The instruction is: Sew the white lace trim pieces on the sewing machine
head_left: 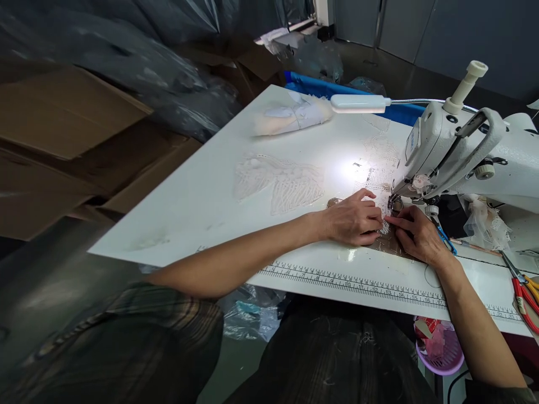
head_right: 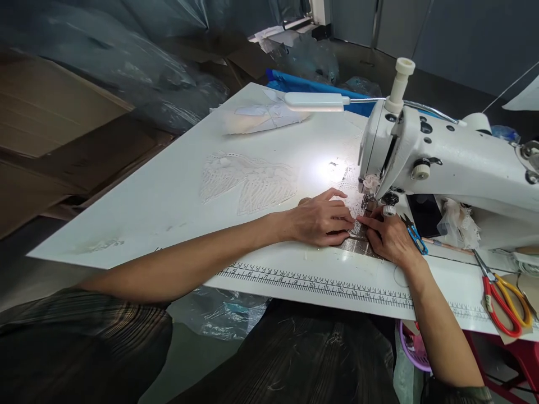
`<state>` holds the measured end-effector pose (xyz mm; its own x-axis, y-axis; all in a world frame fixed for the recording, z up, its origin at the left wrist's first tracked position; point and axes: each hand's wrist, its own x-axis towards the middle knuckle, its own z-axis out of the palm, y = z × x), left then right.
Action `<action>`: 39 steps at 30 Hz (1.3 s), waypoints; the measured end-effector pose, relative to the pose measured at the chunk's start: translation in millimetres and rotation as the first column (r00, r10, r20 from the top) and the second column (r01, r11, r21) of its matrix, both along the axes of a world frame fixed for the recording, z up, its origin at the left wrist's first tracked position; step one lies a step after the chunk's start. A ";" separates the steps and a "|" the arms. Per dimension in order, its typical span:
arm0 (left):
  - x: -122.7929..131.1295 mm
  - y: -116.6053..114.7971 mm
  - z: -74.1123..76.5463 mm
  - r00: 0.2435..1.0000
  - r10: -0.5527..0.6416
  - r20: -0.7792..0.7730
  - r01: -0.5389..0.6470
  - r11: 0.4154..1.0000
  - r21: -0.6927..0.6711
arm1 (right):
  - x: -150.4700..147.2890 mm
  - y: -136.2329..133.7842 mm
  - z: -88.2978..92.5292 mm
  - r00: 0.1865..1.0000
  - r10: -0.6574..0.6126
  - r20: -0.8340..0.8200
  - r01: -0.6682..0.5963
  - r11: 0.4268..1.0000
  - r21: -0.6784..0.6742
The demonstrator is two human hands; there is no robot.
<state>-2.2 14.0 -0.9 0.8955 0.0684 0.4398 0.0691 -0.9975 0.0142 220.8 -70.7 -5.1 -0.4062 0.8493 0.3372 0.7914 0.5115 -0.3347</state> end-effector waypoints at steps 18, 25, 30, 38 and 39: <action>-1.2 -1.3 0.7 0.984 0.091 -0.152 -0.098 0.994 -0.043 | -11.1 -1.4 -0.6 0.967 -0.140 0.211 0.149 0.988 -0.026; -1.3 -1.1 -1.4 0.983 0.100 -0.151 -0.100 0.995 0.007 | -11.9 -3.9 2.1 0.970 -0.141 0.196 0.158 0.985 -0.073; -1.5 1.4 0.5 0.975 0.125 -0.184 -0.123 0.992 0.021 | -11.5 -6.0 6.1 0.977 -0.125 0.173 0.136 0.990 -0.049; 0.4 2.7 3.7 0.957 0.152 -0.247 -0.164 0.986 -0.029 | -11.6 -6.5 7.0 0.977 -0.114 0.179 0.120 0.993 -0.020; 0.7 3.0 4.1 0.957 0.152 -0.247 -0.164 0.986 -0.031 | -12.5 -6.5 6.9 0.975 -0.126 0.183 0.132 0.991 -0.021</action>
